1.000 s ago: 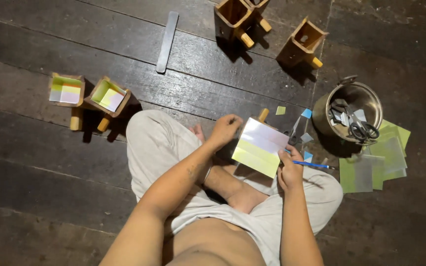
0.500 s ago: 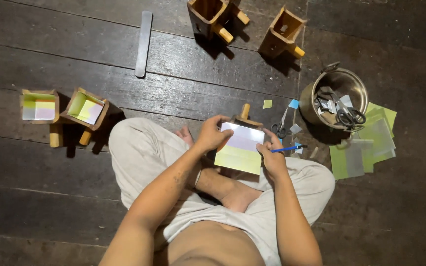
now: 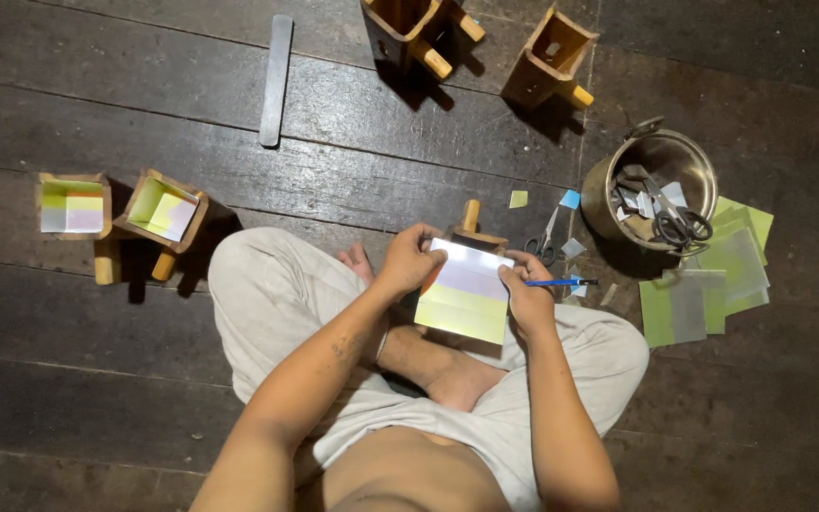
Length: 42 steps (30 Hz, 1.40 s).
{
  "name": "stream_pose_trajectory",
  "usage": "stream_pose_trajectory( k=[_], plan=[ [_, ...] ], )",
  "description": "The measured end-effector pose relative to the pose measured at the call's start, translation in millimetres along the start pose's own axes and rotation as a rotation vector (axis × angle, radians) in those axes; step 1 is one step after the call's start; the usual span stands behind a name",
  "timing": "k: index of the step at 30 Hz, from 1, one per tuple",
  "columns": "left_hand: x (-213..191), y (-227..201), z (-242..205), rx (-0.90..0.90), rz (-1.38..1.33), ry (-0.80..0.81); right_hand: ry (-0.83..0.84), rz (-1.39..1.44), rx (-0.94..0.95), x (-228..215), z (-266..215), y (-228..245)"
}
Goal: The person is measuring, marking, cutting, and folding colored paper cards to fit inside small wooden containers.
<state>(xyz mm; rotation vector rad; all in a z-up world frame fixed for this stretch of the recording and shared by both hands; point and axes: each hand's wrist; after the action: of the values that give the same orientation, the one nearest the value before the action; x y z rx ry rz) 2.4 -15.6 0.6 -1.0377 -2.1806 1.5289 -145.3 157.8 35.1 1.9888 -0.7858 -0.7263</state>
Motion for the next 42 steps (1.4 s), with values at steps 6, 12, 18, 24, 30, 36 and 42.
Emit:
stream_pose_trajectory(
  k=[6,12,18,24,30,36,42],
  plan=[
    [-1,-5,-3,0.002,-0.026,-0.004,0.01,0.023,-0.002,3,-5,9],
    [-3,-16,-7,-0.01,-0.014,-0.016,0.01,0.035,-0.003,4,-4,8],
    [-7,-19,-8,-0.039,-0.019,0.006,0.011,0.028,-0.011,6,-8,15],
    [-10,-23,-9,-0.059,-0.004,0.017,0.001,0.037,-0.018,5,-2,5],
    [-8,-19,-8,-0.052,-0.002,0.027,-0.007,0.062,-0.028,7,-4,7],
    [-6,-15,-5,-0.032,0.029,0.013,-0.015,0.069,-0.024,5,2,-4],
    [-1,-7,0,0.003,0.081,-0.006,-0.114,0.017,-0.157,8,2,-7]
  ],
)
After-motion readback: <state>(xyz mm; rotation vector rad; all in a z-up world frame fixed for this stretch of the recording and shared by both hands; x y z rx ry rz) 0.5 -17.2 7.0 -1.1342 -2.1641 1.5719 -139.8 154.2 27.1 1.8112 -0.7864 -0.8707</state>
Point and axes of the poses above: each hand's wrist, its own z-axis towards the middle knuckle, its own x-axis out of the palm, y = z × x, and after that the axes turned 2 degrees about x, right-handed
